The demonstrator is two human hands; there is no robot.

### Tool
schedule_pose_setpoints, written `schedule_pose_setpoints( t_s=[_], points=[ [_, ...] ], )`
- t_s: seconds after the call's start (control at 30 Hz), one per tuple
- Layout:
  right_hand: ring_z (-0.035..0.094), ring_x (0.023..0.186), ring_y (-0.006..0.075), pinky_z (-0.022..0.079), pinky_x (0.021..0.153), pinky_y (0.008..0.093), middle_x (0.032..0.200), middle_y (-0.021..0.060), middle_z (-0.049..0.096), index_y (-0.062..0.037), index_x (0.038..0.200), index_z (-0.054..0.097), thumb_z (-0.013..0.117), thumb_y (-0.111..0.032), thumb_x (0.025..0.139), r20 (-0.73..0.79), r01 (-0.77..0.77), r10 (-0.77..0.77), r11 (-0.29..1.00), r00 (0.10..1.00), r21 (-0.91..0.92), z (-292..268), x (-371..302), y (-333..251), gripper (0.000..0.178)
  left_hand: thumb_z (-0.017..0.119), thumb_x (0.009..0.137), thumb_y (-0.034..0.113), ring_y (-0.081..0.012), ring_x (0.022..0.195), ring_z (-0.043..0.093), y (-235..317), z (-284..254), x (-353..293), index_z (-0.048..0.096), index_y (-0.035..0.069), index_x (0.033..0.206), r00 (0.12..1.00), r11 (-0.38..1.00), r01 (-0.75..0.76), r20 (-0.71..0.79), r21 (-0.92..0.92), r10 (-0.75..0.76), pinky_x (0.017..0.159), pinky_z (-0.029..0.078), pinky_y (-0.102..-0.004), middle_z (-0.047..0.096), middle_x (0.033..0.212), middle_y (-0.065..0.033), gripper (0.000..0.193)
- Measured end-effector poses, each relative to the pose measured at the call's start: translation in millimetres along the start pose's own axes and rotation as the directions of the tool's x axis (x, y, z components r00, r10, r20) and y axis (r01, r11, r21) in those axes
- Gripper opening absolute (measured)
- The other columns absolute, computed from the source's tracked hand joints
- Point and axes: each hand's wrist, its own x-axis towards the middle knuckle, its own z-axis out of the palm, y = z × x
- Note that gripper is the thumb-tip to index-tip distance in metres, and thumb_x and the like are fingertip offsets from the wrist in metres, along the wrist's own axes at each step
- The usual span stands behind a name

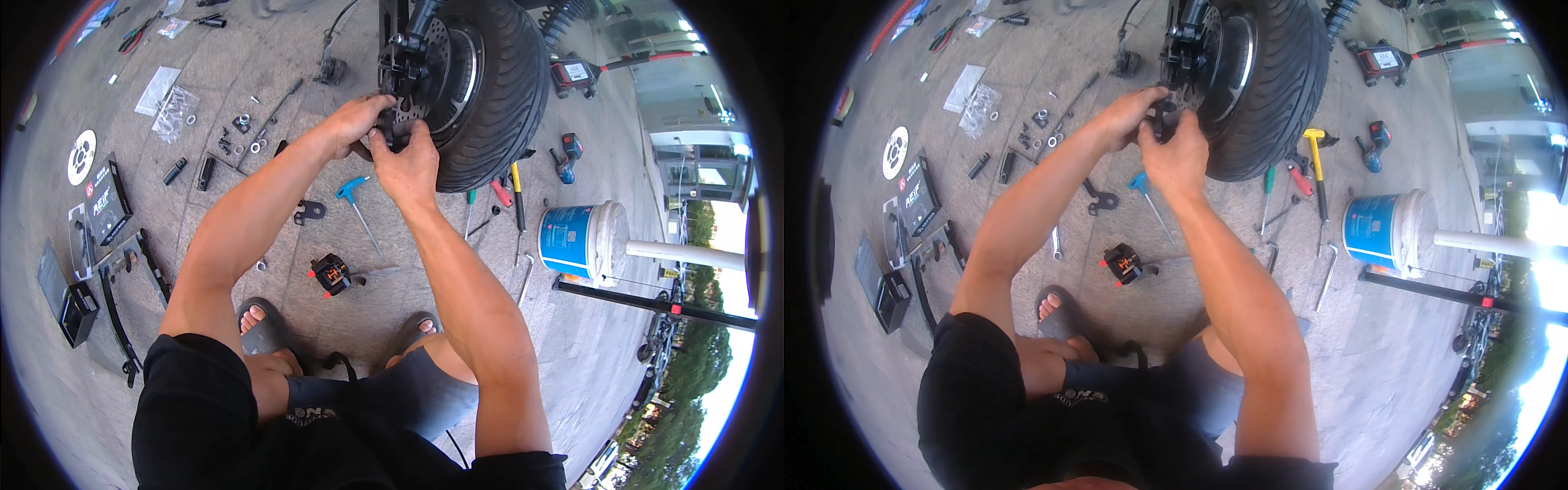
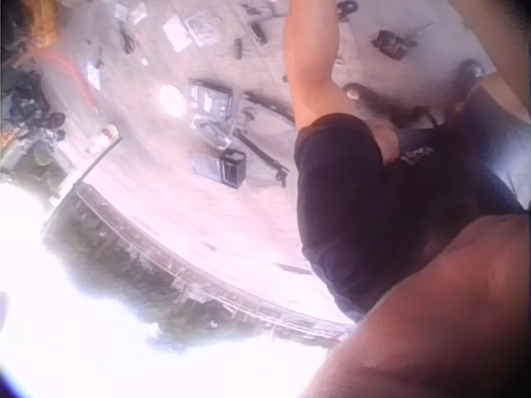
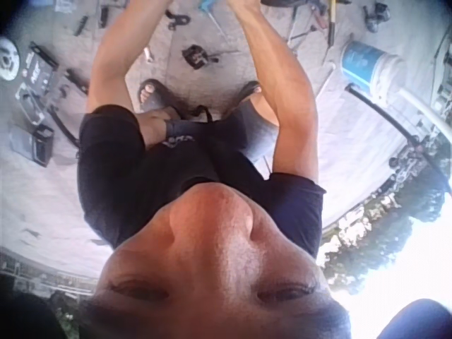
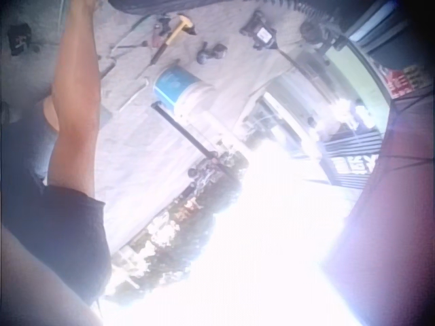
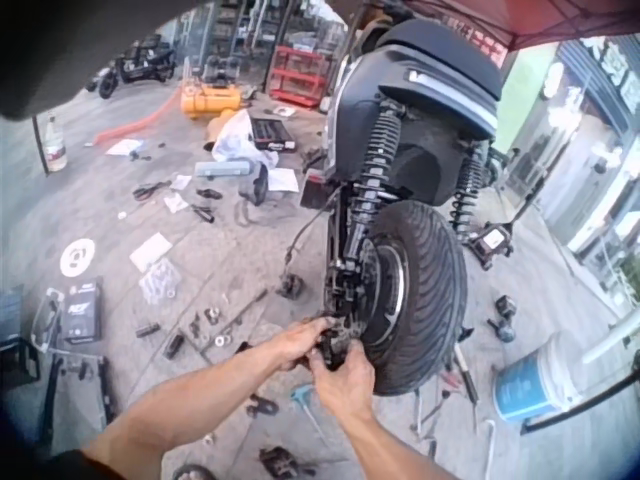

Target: The person assembles a brake caliper onto a mounting bracket and attempts to fit it onto the motorcycle wheel hub. They repeatedly adjust the caliper and bracket, then remove the assembly and reposition the wheel to continue the installation.

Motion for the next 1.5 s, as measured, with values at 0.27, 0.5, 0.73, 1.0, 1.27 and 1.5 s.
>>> schedule_pose_setpoints(
  t_s=[0.27, 0.5, 0.73, 1.0, 1.27, 1.5],
  points=[
    [0.061, 0.069, 0.0134, 0.05, 0.065, 0.0286, 0.081, 0.0114, 0.066, 0.0048, 0.095, 0.057, 0.071, -0.016, 0.08, 0.093, -0.006, 0.003, 0.999, 0.996, 0.035, -6.9, -0.2, 15.8, 0.03, 0.05, 0.094, 0.034, -0.0189, 0.085, 0.059, 0.0, 7.7, -0.6, 0.054, 0.009, 0.117, 0.999, 0.998, -0.037, -0.034, 0.044, 0.039, 0.065, 0.052, -0.0349, 0.059, 0.1, -0.0095, 0.034],
    [0.061, 0.068, 0.0137, 0.05, 0.063, 0.0284, 0.081, 0.0113, 0.066, 0.0048, 0.095, 0.057, 0.071, -0.015, 0.08, 0.124, 0.001, -0.001, 1.0, 0.992, -0.002, -12.2, -2.3, 21.4, 0.029, 0.047, 0.093, 0.04, -0.0247, 0.093, 0.057, -5.2, 11.6, -1.7, 0.051, 0.012, 0.122, 0.997, 0.992, -0.02, -0.073, 0.123, 0.029, 0.069, 0.05, -0.0456, 0.057, 0.106, -0.0112, 0.041],
    [0.06, 0.065, 0.0125, 0.049, 0.059, 0.0272, 0.082, 0.0102, 0.065, 0.0052, 0.099, 0.056, 0.068, -0.013, 0.084, 0.114, -0.076, 0.063, 0.991, 0.991, 0.113, -6.6, 2.9, 24.2, 0.027, 0.046, 0.093, 0.04, -0.0261, 0.098, 0.056, 7.8, 11.9, 7.6, 0.052, 0.011, 0.12, 0.994, 0.979, 0.014, -0.11, 0.201, 0.008, 0.074, 0.052, -0.0512, 0.057, 0.107, -0.0111, 0.04],
    [0.058, 0.065, 0.01, 0.046, 0.056, 0.0232, 0.082, 0.0078, 0.063, 0.0041, 0.104, 0.054, 0.064, -0.007, 0.087, 0.14, -0.13, 0.098, 0.962, 0.985, 0.242, -0.2, 5.4, 32.7, 0.023, 0.045, 0.09, 0.04, -0.0251, 0.074, 0.06, -2.7, 8.5, 19.9, 0.046, 0.013, 0.119, 0.987, 0.953, -0.07, -0.12, 0.295, 0.109, 0.047, 0.048, -0.0385, 0.059, 0.095, -0.0122, 0.04],
    [0.061, 0.073, 0.0139, 0.049, 0.062, 0.0251, 0.092, 0.0128, 0.063, 0.0073, 0.111, 0.049, 0.062, -0.004, 0.088, 0.233, -0.268, 0.188, 0.883, 0.954, 0.384, -8.4, 4.5, 26.7, 0.029, 0.046, 0.089, 0.04, -0.0298, 0.082, 0.056, -8.8, 9.2, 29.3, 0.037, 0.003, 0.134, 0.95, 0.869, -0.128, -0.192, 0.478, 0.246, 0.063, 0.043, -0.036, 0.056, 0.101, -0.021, 0.059],
    [0.06, 0.073, 0.013, 0.05, 0.062, 0.0238, 0.091, 0.0113, 0.063, 0.0051, 0.111, 0.049, 0.063, -0.006, 0.088, 0.246, -0.287, 0.208, 0.89, 0.947, 0.354, -4.2, 1.2, 29.9, 0.029, 0.051, 0.089, 0.041, -0.0348, 0.108, 0.059, -26.5, 4.2, 42.9, 0.031, 0.002, 0.142, 0.926, 0.873, -0.254, -0.155, 0.416, 0.343, 0.084, 0.05, -0.0377, 0.057, 0.123, -0.0244, 0.069]
  ],
)
